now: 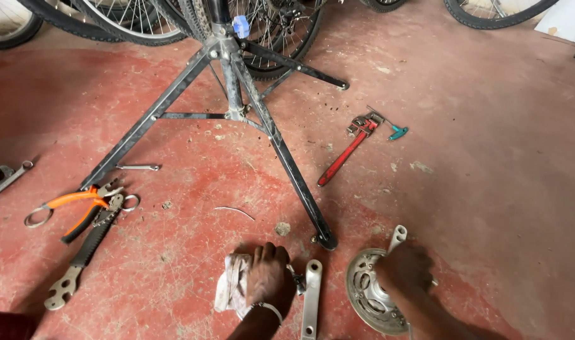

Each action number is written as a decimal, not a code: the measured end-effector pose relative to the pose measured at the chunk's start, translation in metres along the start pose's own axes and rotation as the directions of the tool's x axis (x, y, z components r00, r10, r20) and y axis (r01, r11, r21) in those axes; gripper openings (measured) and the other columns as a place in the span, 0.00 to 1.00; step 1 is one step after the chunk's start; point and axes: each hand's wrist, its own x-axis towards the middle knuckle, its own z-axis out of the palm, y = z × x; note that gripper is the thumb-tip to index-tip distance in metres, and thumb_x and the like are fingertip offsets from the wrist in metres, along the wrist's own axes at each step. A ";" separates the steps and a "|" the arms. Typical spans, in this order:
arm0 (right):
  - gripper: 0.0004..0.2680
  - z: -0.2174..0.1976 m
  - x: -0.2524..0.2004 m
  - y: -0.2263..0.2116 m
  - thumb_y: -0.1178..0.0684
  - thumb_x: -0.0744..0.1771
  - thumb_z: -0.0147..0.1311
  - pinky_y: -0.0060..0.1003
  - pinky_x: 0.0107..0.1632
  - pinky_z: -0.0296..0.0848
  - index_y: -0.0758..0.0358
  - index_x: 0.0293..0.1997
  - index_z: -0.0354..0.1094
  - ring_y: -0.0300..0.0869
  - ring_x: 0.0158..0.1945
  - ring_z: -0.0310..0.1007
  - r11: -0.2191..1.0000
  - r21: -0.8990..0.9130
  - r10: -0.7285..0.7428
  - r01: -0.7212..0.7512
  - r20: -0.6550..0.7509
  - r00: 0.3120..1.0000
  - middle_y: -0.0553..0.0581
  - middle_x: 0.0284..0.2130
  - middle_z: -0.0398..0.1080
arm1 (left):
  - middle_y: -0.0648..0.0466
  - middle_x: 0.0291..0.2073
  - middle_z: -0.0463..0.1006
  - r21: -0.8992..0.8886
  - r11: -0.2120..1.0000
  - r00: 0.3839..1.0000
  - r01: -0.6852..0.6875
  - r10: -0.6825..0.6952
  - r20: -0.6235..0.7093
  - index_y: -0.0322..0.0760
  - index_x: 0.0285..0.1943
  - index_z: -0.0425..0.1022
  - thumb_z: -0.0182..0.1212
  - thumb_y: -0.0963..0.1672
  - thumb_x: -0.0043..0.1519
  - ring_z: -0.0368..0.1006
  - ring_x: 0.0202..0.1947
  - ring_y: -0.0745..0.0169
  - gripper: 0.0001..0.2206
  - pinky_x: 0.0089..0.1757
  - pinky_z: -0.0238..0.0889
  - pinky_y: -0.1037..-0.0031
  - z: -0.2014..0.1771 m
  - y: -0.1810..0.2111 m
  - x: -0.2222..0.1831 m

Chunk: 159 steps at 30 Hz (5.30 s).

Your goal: Disassembling a bicycle crankset using various hand tools like a screwdriver and pliers.

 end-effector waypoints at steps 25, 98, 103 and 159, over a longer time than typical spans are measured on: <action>0.05 0.021 0.069 0.080 0.61 0.62 0.35 0.35 0.18 0.45 0.65 0.29 0.58 0.43 0.17 0.52 0.191 0.764 0.396 -0.617 0.515 0.760 0.62 0.20 0.58 | 0.48 0.40 0.70 0.035 0.609 0.600 -0.792 0.788 -0.140 0.37 0.41 0.73 0.56 0.43 0.48 0.62 0.44 0.48 0.13 0.51 0.47 0.53 0.084 0.074 -0.021; 0.14 -0.347 -0.233 -0.063 0.48 0.66 0.50 0.40 0.14 0.50 0.73 0.42 0.71 0.53 0.14 0.60 0.391 0.918 -0.186 -0.063 0.146 0.972 0.71 0.16 0.65 | 0.42 0.39 0.80 -0.971 0.059 0.914 0.232 -0.355 0.197 0.28 0.55 0.74 0.45 0.28 0.43 0.71 0.31 0.55 0.28 0.30 0.64 0.74 -0.351 0.060 -0.090; 0.13 -0.339 -0.228 -0.061 0.45 0.65 0.52 0.32 0.15 0.39 0.68 0.39 0.72 0.45 0.13 0.52 0.517 0.841 -0.157 -0.160 0.277 0.948 0.62 0.15 0.59 | 0.42 0.37 0.79 -0.959 0.068 0.885 0.275 -0.407 0.225 0.26 0.53 0.74 0.45 0.28 0.45 0.69 0.28 0.57 0.26 0.29 0.62 0.74 -0.358 0.064 -0.094; 0.21 -0.339 -0.199 -0.034 0.39 0.66 0.48 0.38 0.18 0.58 0.77 0.40 0.64 0.42 0.14 0.51 0.543 0.836 -0.337 0.077 0.134 0.932 0.60 0.22 0.53 | 0.44 0.35 0.78 -0.886 0.236 0.828 0.400 -0.507 0.239 0.30 0.47 0.75 0.66 0.43 0.49 0.70 0.37 0.50 0.17 0.37 0.66 0.61 -0.332 0.089 -0.090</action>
